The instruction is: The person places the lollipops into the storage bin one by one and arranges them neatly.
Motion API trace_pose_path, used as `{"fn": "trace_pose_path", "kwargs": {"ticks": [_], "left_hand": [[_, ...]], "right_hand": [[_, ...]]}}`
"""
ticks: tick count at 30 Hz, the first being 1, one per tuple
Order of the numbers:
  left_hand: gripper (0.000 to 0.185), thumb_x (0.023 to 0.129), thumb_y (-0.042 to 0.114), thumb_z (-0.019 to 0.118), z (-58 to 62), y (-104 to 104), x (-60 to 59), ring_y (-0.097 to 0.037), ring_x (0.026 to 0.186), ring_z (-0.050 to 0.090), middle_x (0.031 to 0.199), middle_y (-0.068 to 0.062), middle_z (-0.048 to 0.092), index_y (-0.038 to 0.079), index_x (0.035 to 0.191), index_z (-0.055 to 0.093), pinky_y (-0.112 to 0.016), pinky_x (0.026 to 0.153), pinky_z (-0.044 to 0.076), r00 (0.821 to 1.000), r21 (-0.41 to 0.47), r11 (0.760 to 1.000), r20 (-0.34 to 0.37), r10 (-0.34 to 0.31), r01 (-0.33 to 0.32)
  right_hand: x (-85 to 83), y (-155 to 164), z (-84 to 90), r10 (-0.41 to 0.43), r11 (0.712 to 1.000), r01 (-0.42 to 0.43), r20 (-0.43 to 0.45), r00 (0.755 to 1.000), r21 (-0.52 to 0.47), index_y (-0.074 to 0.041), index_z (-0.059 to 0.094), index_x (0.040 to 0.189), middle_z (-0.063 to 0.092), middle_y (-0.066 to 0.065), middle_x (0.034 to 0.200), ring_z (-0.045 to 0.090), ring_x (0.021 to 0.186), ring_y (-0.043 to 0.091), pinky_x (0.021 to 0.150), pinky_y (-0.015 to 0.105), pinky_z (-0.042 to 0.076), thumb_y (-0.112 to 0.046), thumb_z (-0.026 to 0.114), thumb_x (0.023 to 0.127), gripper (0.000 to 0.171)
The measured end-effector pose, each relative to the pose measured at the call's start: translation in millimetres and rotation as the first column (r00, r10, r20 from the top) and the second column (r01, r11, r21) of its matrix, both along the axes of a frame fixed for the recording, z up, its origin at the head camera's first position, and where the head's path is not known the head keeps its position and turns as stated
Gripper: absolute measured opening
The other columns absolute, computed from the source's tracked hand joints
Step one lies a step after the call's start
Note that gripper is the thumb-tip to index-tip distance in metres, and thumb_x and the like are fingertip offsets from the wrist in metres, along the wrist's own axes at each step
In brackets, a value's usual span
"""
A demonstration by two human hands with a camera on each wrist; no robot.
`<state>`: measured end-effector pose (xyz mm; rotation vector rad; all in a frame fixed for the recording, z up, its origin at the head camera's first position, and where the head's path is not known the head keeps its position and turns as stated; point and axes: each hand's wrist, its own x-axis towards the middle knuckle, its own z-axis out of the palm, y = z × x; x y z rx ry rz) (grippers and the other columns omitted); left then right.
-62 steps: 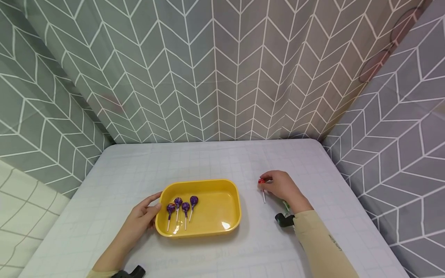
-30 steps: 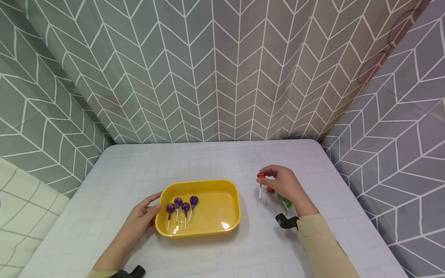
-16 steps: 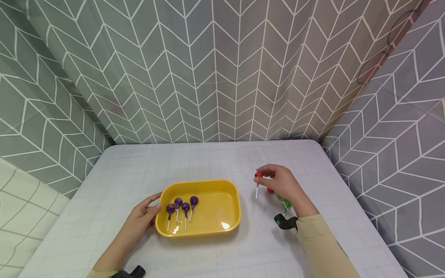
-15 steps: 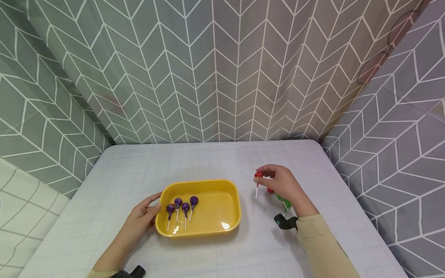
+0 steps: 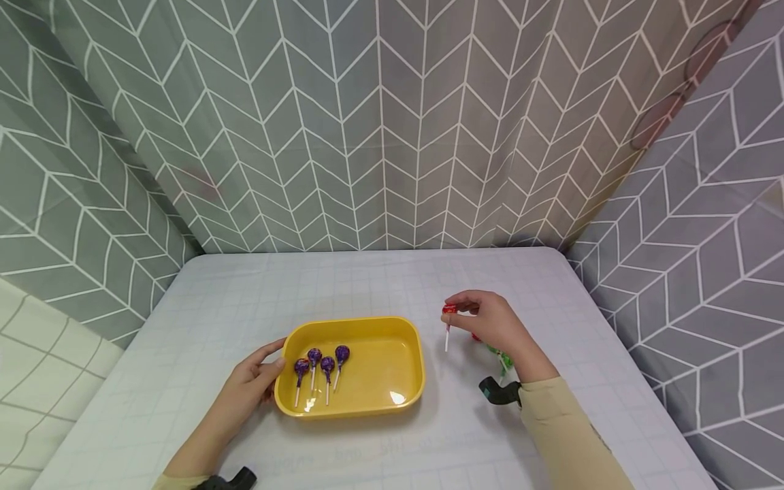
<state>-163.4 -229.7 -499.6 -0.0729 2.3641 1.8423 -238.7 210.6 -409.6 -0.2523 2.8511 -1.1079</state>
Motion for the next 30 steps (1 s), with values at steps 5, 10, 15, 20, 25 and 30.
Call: {"fn": "trace_pose_path", "kwargs": {"ticks": [5,10,15,20,25,30], "left_hand": [[0.045,0.099,0.038,0.060,0.0,-0.2,0.1,-0.027,0.064,0.058,0.082,-0.012,0.068,0.031,0.142,0.049,-0.033,0.058,0.053,1.000,-0.004,1.000,-0.003,0.002,-0.002],[0.044,0.099,0.038,0.060,0.5,0.3,0.4,-0.028,0.065,0.059,0.083,-0.012,0.069,0.032,0.142,0.050,-0.033,0.059,0.053,1.000,-0.010,1.000,-0.007,0.000,0.000],[0.044,0.100,0.036,0.060,0.8,0.5,0.3,-0.028,0.065,0.059,0.083,-0.011,0.069,0.032,0.142,0.050,-0.033,0.059,0.053,1.000,-0.010,1.000,-0.005,0.001,-0.001],[0.044,0.100,0.035,0.060,1.2,0.4,0.3,-0.028,0.065,0.059,0.082,-0.012,0.068,0.031,0.142,0.049,-0.033,0.059,0.053,1.000,-0.004,1.000,0.002,0.004,-0.004],[0.044,0.100,0.035,0.060,1.3,0.5,0.4,-0.027,0.064,0.059,0.082,-0.012,0.068,0.031,0.142,0.050,-0.033,0.059,0.053,1.000,0.000,1.000,0.003,-0.001,0.001],[0.043,0.100,0.036,0.060,0.8,0.3,-0.2,-0.028,0.064,0.059,0.082,-0.012,0.068,0.032,0.141,0.050,-0.033,0.059,0.053,1.000,0.007,1.000,0.006,-0.005,0.004]], "right_hand": [[0.0,-6.6,3.7,0.023,1.000,-0.023,-0.006,1.000,-0.012,-0.019,0.072,0.112,0.068,-0.001,0.111,0.057,0.110,0.028,0.095,0.048,0.048,-0.052,0.078,0.081,0.046],[0.4,-13.1,6.8,0.042,0.999,-0.042,0.007,0.999,-0.032,-0.018,0.072,0.113,0.068,0.000,0.112,0.057,0.111,0.029,0.092,0.046,0.050,-0.042,0.079,0.083,0.039],[2.1,-19.2,8.5,0.024,0.998,-0.021,0.056,0.998,-0.059,-0.021,0.071,0.114,0.066,0.002,0.116,0.056,0.111,0.031,0.068,0.043,0.056,-0.050,0.080,0.080,0.045],[1.7,-25.6,9.2,0.025,0.998,-0.021,0.053,0.998,-0.059,-0.023,0.072,0.112,0.066,0.001,0.114,0.056,0.104,0.028,0.061,0.043,0.055,-0.052,0.080,0.078,0.045],[0.2,-31.7,9.7,0.084,0.995,-0.085,-0.015,0.996,-0.060,-0.019,0.073,0.110,0.069,-0.004,0.108,0.059,0.107,0.027,0.088,0.044,0.052,-0.045,0.080,0.081,0.040],[-1.4,-37.4,9.7,0.144,0.986,-0.148,-0.053,0.988,-0.082,-0.017,0.073,0.111,0.070,-0.006,0.105,0.061,0.106,0.024,0.095,0.046,0.048,-0.043,0.080,0.083,0.039]]}}
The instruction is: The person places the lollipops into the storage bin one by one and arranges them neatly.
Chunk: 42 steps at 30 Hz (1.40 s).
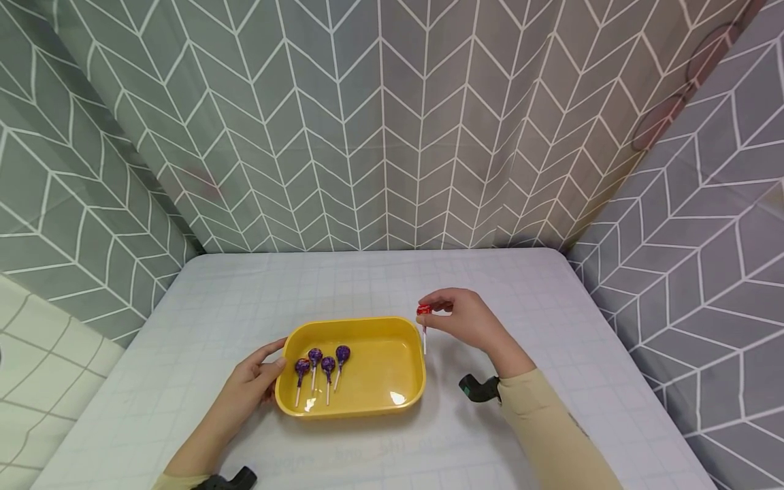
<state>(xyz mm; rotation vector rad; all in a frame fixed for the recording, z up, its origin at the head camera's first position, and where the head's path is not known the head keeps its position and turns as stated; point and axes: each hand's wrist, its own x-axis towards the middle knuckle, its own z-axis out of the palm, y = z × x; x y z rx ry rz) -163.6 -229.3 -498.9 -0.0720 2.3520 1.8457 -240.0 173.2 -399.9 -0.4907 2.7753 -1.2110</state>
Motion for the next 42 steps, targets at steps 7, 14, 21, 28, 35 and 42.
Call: {"fn": "trace_pose_path", "kwargs": {"ticks": [7,14,21,28,35,42], "left_hand": [[0.045,0.099,0.038,0.061,-1.1,-0.9,-0.5,-0.028,0.065,0.059,0.084,-0.012,0.069,0.031,0.142,0.049,-0.033,0.059,0.054,1.000,0.008,1.000,0.014,0.004,-0.004],[0.045,0.100,0.037,0.060,-0.1,-0.9,-0.3,-0.028,0.065,0.059,0.083,-0.013,0.068,0.030,0.142,0.049,-0.033,0.058,0.053,1.000,0.007,1.000,0.014,0.001,-0.001],[0.045,0.099,0.038,0.060,0.1,-0.9,-0.3,-0.028,0.065,0.059,0.083,-0.013,0.068,0.031,0.142,0.049,-0.034,0.059,0.053,1.000,0.006,1.000,0.015,0.001,-0.001],[0.045,0.099,0.039,0.060,0.0,-1.0,-0.3,-0.028,0.064,0.059,0.082,-0.013,0.068,0.032,0.142,0.049,-0.033,0.059,0.053,1.000,-0.004,1.000,0.012,0.001,-0.001],[0.044,0.099,0.037,0.060,0.6,-0.7,-0.2,-0.027,0.064,0.058,0.081,-0.013,0.068,0.031,0.142,0.049,-0.033,0.058,0.053,1.000,-0.002,1.000,0.018,0.007,-0.007],[0.044,0.099,0.038,0.060,1.2,-0.5,-0.5,-0.028,0.064,0.058,0.082,-0.012,0.068,0.031,0.142,0.049,-0.033,0.058,0.053,1.000,-0.009,1.000,0.016,0.005,-0.005]], "right_hand": [[-2.5,-10.6,0.6,0.036,0.999,-0.036,-0.002,0.999,-0.010,-0.019,0.073,0.111,0.069,-0.007,0.106,0.061,0.104,0.021,0.094,0.045,0.049,-0.043,0.080,0.082,0.038],[-2.6,-20.1,2.6,0.067,0.998,-0.067,-0.008,0.998,0.006,-0.020,0.073,0.110,0.068,-0.009,0.104,0.061,0.099,0.017,0.091,0.041,0.050,-0.043,0.079,0.083,0.036],[-3.4,-27.2,4.5,0.099,0.995,-0.100,-0.011,0.995,-0.004,-0.021,0.073,0.108,0.069,-0.010,0.102,0.062,0.096,0.014,0.088,0.038,0.051,-0.040,0.080,0.083,0.032],[-3.2,-36.0,6.0,0.106,0.994,-0.106,0.003,0.994,0.001,-0.021,0.074,0.108,0.068,-0.010,0.101,0.062,0.095,0.014,0.087,0.036,0.052,-0.040,0.081,0.082,0.033],[-3.8,-45.8,6.5,0.115,0.993,-0.115,-0.003,0.993,0.032,-0.020,0.075,0.106,0.068,-0.011,0.099,0.061,0.094,0.014,0.090,0.041,0.051,-0.038,0.082,0.082,0.030],[-3.9,-54.7,5.5,0.146,0.989,-0.146,-0.001,0.989,0.034,-0.018,0.075,0.105,0.068,-0.011,0.095,0.061,0.090,0.013,0.086,0.036,0.052,-0.034,0.081,0.083,0.029]]}}
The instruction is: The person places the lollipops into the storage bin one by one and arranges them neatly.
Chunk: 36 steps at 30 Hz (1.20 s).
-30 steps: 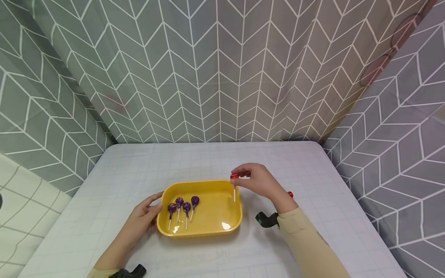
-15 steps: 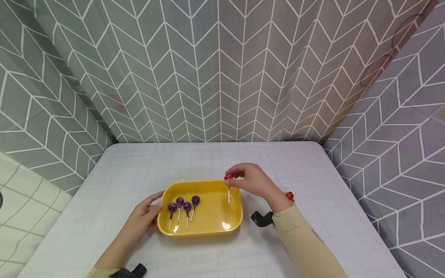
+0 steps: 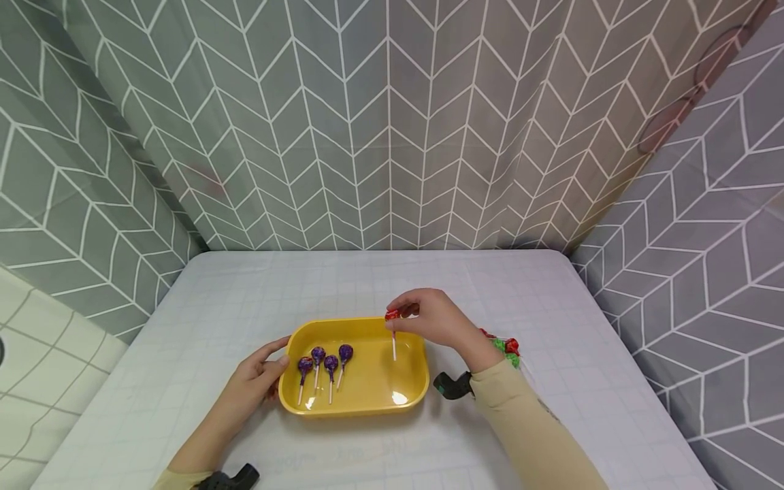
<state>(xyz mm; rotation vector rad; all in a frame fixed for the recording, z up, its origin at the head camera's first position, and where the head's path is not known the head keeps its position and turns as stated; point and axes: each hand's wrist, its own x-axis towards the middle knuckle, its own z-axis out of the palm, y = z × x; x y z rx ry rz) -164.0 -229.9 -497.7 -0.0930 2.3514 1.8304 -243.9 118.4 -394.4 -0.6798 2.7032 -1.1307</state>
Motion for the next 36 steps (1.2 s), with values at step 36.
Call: {"fn": "trace_pose_path", "kwargs": {"ticks": [36], "left_hand": [[0.046,0.099,0.038,0.061,-0.9,-1.5,-0.9,-0.026,0.063,0.059,0.081,-0.013,0.068,0.030,0.142,0.048,-0.033,0.058,0.053,1.000,0.004,1.000,-0.017,-0.019,0.019]], "right_hand": [[-6.5,-46.2,-7.1,0.134,0.983,-0.142,0.070,0.989,0.120,-0.021,0.077,0.095,0.068,-0.015,0.086,0.063,0.082,0.007,0.076,0.028,0.052,-0.034,0.083,0.080,0.021]]}}
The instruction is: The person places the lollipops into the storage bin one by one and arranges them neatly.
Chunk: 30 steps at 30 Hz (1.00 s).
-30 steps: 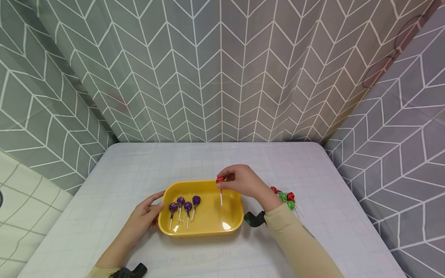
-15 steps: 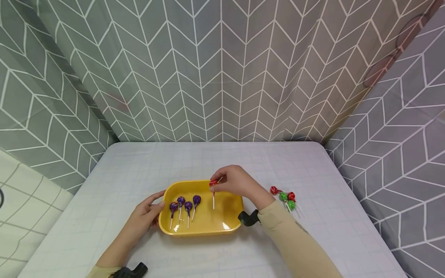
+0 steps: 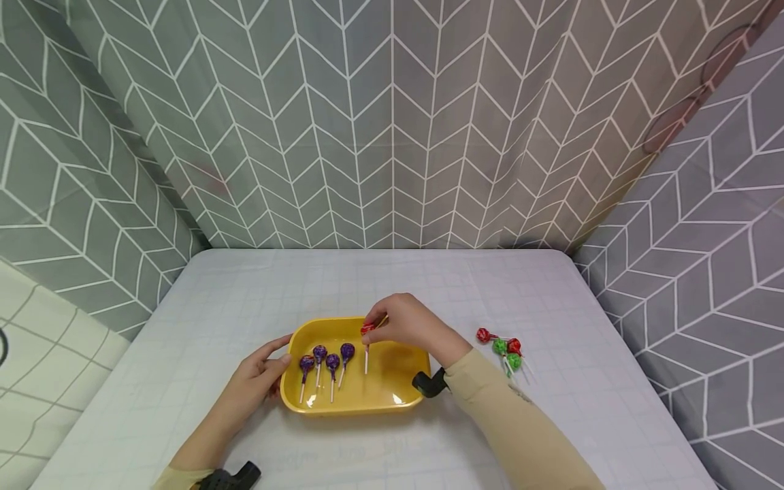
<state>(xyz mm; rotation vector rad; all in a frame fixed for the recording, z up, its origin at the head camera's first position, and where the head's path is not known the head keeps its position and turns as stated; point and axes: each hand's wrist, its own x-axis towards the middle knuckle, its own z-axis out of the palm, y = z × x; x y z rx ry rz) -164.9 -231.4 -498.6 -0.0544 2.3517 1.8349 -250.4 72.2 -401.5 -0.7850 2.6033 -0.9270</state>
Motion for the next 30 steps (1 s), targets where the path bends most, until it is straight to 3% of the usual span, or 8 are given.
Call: {"fn": "trace_pose_path", "kwargs": {"ticks": [12,30], "left_hand": [[0.046,0.099,0.038,0.060,0.1,-1.0,0.3,-0.025,0.062,0.059,0.080,-0.011,0.069,0.029,0.143,0.048,-0.033,0.057,0.053,1.000,-0.008,1.000,-0.017,-0.010,0.010],[0.044,0.099,0.038,0.060,0.6,-0.6,0.6,-0.026,0.062,0.059,0.079,-0.011,0.068,0.031,0.141,0.049,-0.033,0.057,0.053,1.000,-0.007,1.000,-0.024,-0.014,0.014]], "right_hand": [[-5.8,-17.3,-2.3,0.106,0.990,-0.105,-0.016,0.994,0.092,-0.024,0.074,0.084,0.066,-0.017,0.076,0.061,0.077,0.005,0.074,0.027,0.050,-0.031,0.085,0.079,0.014],[-6.1,-29.6,-11.3,0.144,0.978,-0.143,0.006,0.990,0.149,-0.022,0.072,0.082,0.064,-0.015,0.075,0.058,0.075,0.008,0.072,0.026,0.049,-0.031,0.085,0.079,0.016]]}}
